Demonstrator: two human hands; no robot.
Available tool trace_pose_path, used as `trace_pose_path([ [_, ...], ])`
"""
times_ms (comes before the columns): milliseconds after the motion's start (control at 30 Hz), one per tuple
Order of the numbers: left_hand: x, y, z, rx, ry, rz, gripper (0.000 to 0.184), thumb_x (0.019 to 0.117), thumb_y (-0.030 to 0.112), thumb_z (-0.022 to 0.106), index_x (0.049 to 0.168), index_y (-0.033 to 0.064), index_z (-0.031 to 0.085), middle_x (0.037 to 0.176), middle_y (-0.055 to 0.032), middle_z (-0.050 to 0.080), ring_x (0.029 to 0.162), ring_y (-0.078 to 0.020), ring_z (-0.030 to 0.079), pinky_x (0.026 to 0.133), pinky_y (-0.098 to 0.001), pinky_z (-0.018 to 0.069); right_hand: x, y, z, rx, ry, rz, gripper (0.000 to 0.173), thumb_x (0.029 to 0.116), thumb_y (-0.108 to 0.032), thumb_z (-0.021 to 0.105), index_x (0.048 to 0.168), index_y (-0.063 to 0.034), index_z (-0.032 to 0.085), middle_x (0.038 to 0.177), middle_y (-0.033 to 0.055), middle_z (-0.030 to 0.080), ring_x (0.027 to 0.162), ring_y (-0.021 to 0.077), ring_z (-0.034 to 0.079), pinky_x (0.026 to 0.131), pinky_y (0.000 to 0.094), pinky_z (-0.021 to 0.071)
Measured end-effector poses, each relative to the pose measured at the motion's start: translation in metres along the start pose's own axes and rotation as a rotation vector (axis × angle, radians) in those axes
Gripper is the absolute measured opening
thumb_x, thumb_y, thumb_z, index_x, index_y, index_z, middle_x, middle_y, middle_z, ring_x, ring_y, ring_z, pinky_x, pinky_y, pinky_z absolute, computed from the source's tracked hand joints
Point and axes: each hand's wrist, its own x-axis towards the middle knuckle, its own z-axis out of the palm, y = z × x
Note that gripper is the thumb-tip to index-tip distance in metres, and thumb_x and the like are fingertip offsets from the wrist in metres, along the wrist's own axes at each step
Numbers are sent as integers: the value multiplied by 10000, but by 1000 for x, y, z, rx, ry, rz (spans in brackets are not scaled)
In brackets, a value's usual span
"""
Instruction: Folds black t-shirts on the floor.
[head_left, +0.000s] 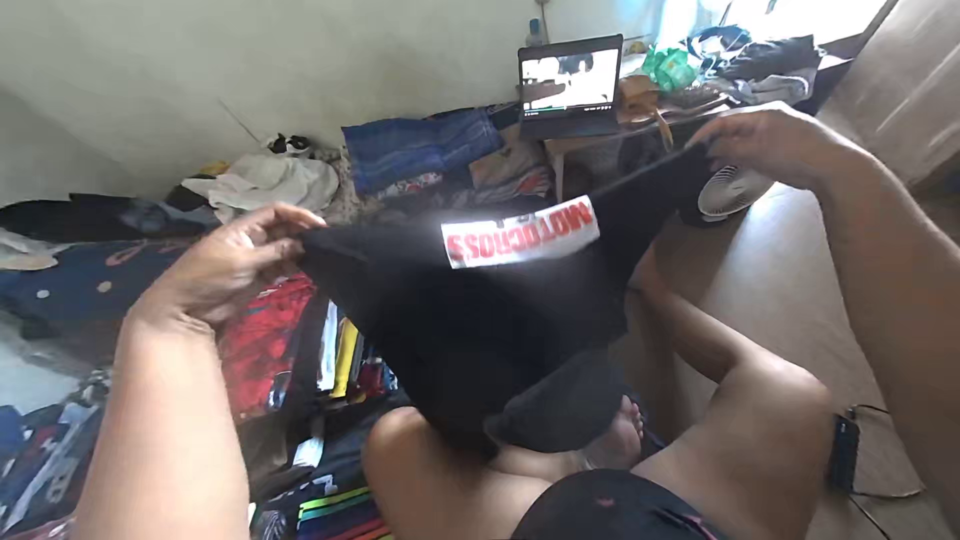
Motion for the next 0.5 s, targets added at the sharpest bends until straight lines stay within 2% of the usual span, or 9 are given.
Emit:
trace_pose_path([
  [100, -10, -16, 6, 251, 10, -75, 438, 940, -64, 542, 1341, 106, 590, 1054, -14, 683, 903, -55, 662, 827, -239, 567, -10, 33, 14, -147, -175, -106, 255, 973, 62, 570, 1135, -43, 737, 1051, 138, 725, 939, 246, 676, 887, 503, 533],
  [167, -8, -24, 12, 455, 51, -89, 351, 947, -102, 575, 1273, 13, 633, 1099, -129, 693, 958, -171, 664, 892, -389, 544, -10, 51, 26, -308, -219, -234, 272, 945, 81, 612, 1134, -43, 765, 1089, 176, 733, 1027, 346, 694, 948, 592, 510],
  [233, -5, -26, 18, 622, 140, -37, 192, 956, -82, 607, 1112, -19, 698, 1030, -195, 709, 938, -290, 674, 879, -558, 511, -12, 51, 36, -395, -151, -284, 236, 948, 73, 631, 1110, -26, 772, 1091, 207, 720, 1059, 398, 675, 976, 617, 482],
  [300, -3, -27, 20, 701, 265, 75, 149, 982, -25, 597, 1092, -28, 699, 1038, -233, 704, 958, -366, 677, 885, -637, 491, -13, 49, 40, -445, 50, -387, 192, 964, 52, 605, 1081, 13, 752, 1057, 256, 697, 989, 450, 677, 890, 650, 511],
  [333, -2, -25, 22, 719, 336, 143, 169, 995, -1, 573, 1119, -40, 681, 1067, -254, 693, 976, -385, 674, 891, -636, 494, -19, 33, 43, -461, 161, -373, 194, 979, 45, 566, 1096, 52, 721, 1058, 291, 674, 963, 465, 671, 860, 643, 524],
  [367, -1, -22, 24, 730, 404, 193, 204, 1012, 22, 540, 1163, -61, 648, 1122, -278, 677, 1031, -409, 667, 927, -630, 493, -33, -6, 49, -458, 233, -245, 231, 1001, 45, 505, 1153, 109, 667, 1113, 328, 648, 1003, 461, 659, 895, 592, 525],
  [400, 0, -19, 27, 727, 462, 233, 246, 1023, 31, 501, 1210, -91, 602, 1165, -313, 652, 1074, -442, 652, 952, -628, 485, -50, -72, 53, -344, 209, 58, 305, 1051, 61, 426, 1315, 149, 552, 1297, 354, 579, 1171, 439, 596, 1036, 511, 450],
  [433, 1, -16, 32, 723, 505, 250, 280, 1033, 38, 456, 1250, -112, 549, 1176, -340, 629, 1072, -461, 640, 943, -620, 486, -60, -116, 61, -213, 267, 237, 349, 1061, 79, 377, 1392, 142, 463, 1350, 342, 550, 1183, 380, 580, 1033, 416, 444],
  [500, 6, -20, 38, 729, 533, 205, 304, 1044, 42, 395, 1296, -96, 496, 1106, -340, 628, 925, -459, 666, 812, -626, 521, -65, -140, 72, -75, 359, 274, 359, 1011, 139, 366, 1364, 145, 427, 1171, 319, 580, 962, 280, 601, 841, 324, 502],
])
